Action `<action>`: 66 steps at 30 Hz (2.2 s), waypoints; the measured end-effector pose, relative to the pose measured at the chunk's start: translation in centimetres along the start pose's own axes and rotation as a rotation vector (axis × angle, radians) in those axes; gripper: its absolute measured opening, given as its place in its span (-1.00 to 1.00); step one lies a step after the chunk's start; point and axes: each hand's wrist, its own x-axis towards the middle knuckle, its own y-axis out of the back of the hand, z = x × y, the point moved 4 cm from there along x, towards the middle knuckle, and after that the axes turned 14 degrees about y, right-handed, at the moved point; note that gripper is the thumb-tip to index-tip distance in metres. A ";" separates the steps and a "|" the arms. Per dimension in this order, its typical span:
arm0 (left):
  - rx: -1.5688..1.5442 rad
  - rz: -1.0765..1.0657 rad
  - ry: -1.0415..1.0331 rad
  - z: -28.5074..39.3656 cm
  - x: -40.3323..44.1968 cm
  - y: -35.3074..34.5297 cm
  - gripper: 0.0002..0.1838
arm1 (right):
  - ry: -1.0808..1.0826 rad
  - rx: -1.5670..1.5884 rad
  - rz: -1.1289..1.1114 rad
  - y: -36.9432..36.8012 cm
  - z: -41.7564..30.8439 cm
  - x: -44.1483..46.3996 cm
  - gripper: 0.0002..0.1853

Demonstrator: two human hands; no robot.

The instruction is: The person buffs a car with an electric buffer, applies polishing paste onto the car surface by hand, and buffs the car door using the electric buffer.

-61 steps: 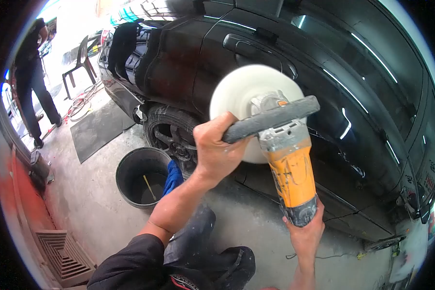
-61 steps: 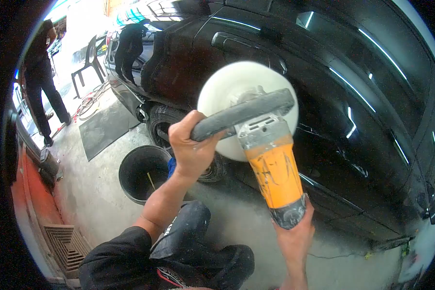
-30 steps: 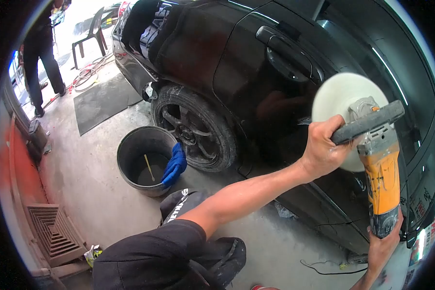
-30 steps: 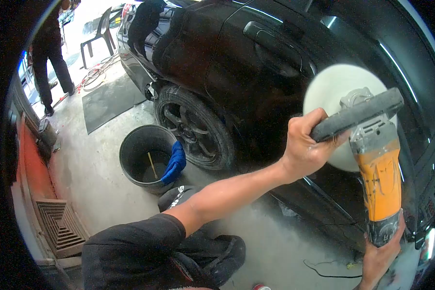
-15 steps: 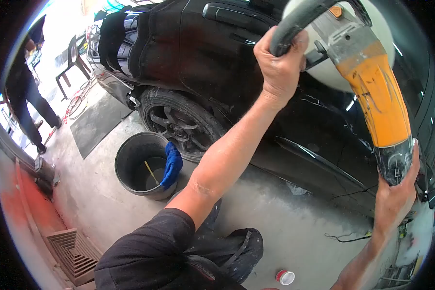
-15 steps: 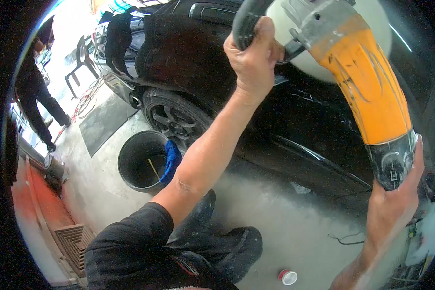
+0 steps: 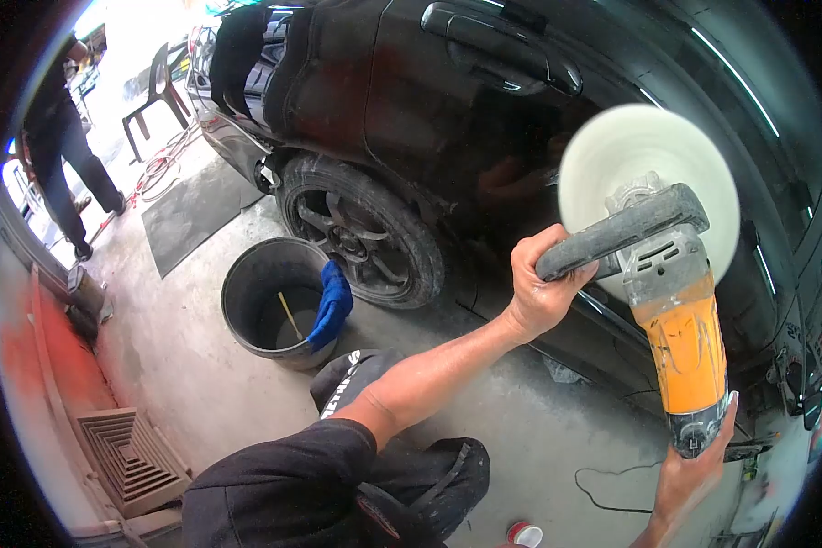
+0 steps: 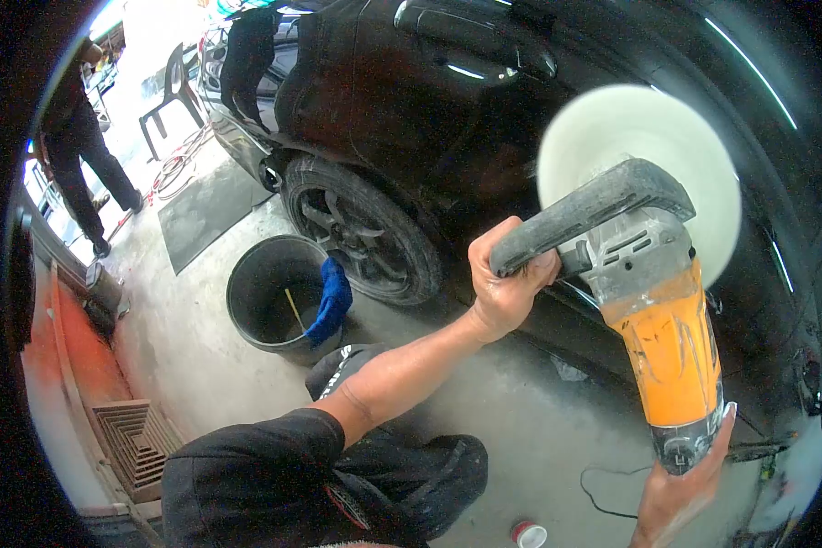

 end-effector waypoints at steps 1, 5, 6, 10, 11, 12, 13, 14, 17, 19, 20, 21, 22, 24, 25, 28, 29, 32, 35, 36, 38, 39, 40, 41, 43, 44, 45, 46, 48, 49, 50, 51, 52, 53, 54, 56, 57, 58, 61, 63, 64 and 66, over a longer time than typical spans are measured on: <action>-0.001 -0.001 -0.001 0.5 0.0 -0.1 -0.74 | 0.011 0.022 0.018 0.0 -0.2 0.1 -0.05; 0.079 0.022 -0.054 2.4 2.0 0.5 -0.78 | 0.018 0.108 0.065 -0.4 -1.3 1.5 -0.07; 0.156 0.022 -0.098 3.1 2.8 0.7 -0.81 | 0.011 0.129 0.073 -0.5 -1.5 1.9 -0.07; 0.210 0.003 -0.145 6.4 5.9 0.9 -0.83 | -0.041 0.252 0.113 -1.0 -3.9 3.9 -0.09; 0.226 -0.008 -0.186 7.1 6.5 1.1 -0.84 | -0.043 0.268 0.115 -1.2 -4.3 4.2 -0.09; 0.243 -0.018 -0.228 7.8 6.8 1.2 -0.84 | -0.044 0.286 0.116 -1.4 -4.6 4.5 -0.09; 0.264 0.008 -0.197 8.6 6.7 1.7 -0.85 | -0.037 0.335 0.100 -1.7 -4.8 4.7 -0.07; 0.287 0.030 -0.191 9.1 6.7 2.4 -0.85 | -0.034 0.384 0.081 -2.4 -5.0 4.8 -0.05; 0.321 0.070 -0.106 10.7 6.5 4.8 -0.85 | -0.004 0.460 0.061 -4.2 -6.6 5.2 -0.03; 0.319 0.174 -0.033 12.9 6.5 6.2 -0.88 | 0.041 0.492 0.059 -5.3 -8.2 5.9 -0.04; 0.378 0.215 -0.030 13.4 6.6 7.7 -0.91 | 0.055 0.529 0.059 -5.9 -9.5 6.5 -0.05; 0.357 0.213 -0.091 14.2 7.0 9.0 -0.93 | 0.034 0.565 -0.011 -5.9 -11.0 7.1 -0.04; 0.573 0.202 -0.176 15.2 7.4 10.8 -0.87 | 0.037 0.540 -0.030 -6.8 -12.2 7.7 -0.05; 0.488 0.299 -0.145 16.9 8.2 13.6 -0.77 | 0.115 0.590 -0.070 -8.6 -14.7 9.2 -0.03; 0.503 0.396 -0.149 17.8 9.0 14.5 -0.76 | 0.153 0.579 -0.096 -9.2 -16.1 10.2 -0.01; 0.409 0.360 -0.136 19.4 10.0 16.7 -0.70 | 0.200 0.631 -0.190 -10.8 -18.9 12.6 -0.01; 0.430 0.341 -0.138 19.7 9.9 17.4 -0.70 | 0.190 0.638 -0.183 -11.4 -19.3 12.5 -0.04; 0.440 0.292 -0.142 19.5 8.9 17.6 -0.75 | 0.184 0.686 -0.159 -12.8 -19.3 11.0 -0.06; 0.519 0.328 -0.117 18.7 6.9 17.1 -0.74 | 0.148 0.720 -0.190 -13.8 -18.8 8.4 -0.04; 0.557 0.347 -0.103 18.2 6.4 16.8 -0.73 | 0.124 0.723 -0.206 -14.2 -18.5 7.5 -0.03; 0.576 0.333 -0.110 17.0 5.4 16.4 -0.76 | 0.103 0.708 -0.191 -15.1 -17.8 5.9 -0.03; 0.557 0.324 -0.114 16.3 5.0 16.1 -0.77 | 0.090 0.701 -0.183 -15.3 -17.4 5.3 -0.02; 0.537 0.317 -0.118 15.7 4.9 15.9 -0.78 | 0.085 0.688 -0.151 -15.2 -17.0 4.9 -0.03; 0.536 0.277 -0.108 15.5 4.8 15.8 -0.83 | 0.083 0.675 -0.122 -15.0 -16.7 4.6 -0.04; 0.537 0.236 -0.079 15.2 4.7 15.3 -0.84 | 0.052 0.676 -0.115 -14.7 -16.0 3.8 -0.05; 0.536 0.215 -0.070 15.2 4.8 14.8 -0.84 | 0.030 0.690 -0.133 -14.3 -15.7 3.6 -0.06; 0.567 0.225 -0.053 15.4 4.7 14.2 -0.84 | 0.011 0.703 -0.150 -13.9 -15.3 3.5 -0.06; 0.598 0.237 -0.038 15.7 4.6 13.3 -0.84 | -0.027 0.724 -0.177 -13.5 -15.1 3.3 -0.07; 0.652 0.253 -0.012 16.6 4.7 12.0 -0.84 | -0.106 0.761 -0.233 -12.7 -14.5 2.9 -0.09; 0.675 0.251 0.000 17.0 5.0 11.2 -0.84 | -0.080 0.782 -0.226 -12.1 -14.3 3.2 -0.09; 0.697 0.247 0.014 17.3 5.3 10.3 -0.85 | -0.057 0.803 -0.219 -11.4 -14.0 3.5 -0.09; 0.726 0.242 0.015 18.0 5.9 10.1 -0.85 | -0.035 0.823 -0.211 -10.7 -13.7 4.0 -0.09; 0.699 0.246 0.052 18.8 6.6 9.5 -0.82 | 0.000 0.859 -0.234 -10.0 -13.6 4.6 -0.08; 0.721 0.237 0.065 19.7 7.2 8.9 -0.80 | 0.035 0.897 -0.257 -9.3 -13.7 5.5 -0.08; 0.744 0.230 0.080 20.6 7.7 8.6 -0.79 | 0.071 0.936 -0.282 -8.5 -13.8 6.3 -0.08; 0.699 0.165 0.127 21.7 8.7 9.2 -0.79 | 0.094 0.950 -0.355 -7.5 -14.2 7.4 -0.08; 0.737 0.161 0.118 21.9 8.8 9.6 -0.80 | 0.108 0.980 -0.366 -7.3 -14.3 7.6 -0.07; 0.713 0.166 0.155 21.8 8.7 9.5 -0.81 | 0.122 1.010 -0.378 -7.3 -14.3 7.5 -0.07; 0.702 0.193 0.160 20.8 7.3 10.1 -0.83 | 0.125 0.922 -0.314 -8.2 -14.0 5.7 -0.06; 0.692 0.181 0.157 19.1 5.6 9.5 -0.86 | 0.038 0.864 -0.283 -9.5 -13.2 3.4 -0.05; 0.727 0.156 0.143 18.0 4.8 8.9 -0.86 | -0.014 0.829 -0.267 -10.4 -12.6 2.0 -0.05; 0.787 0.105 0.114 15.7 3.0 8.0 -0.86 | -0.072 0.832 -0.142 -12.5 -11.3 -1.4 -0.05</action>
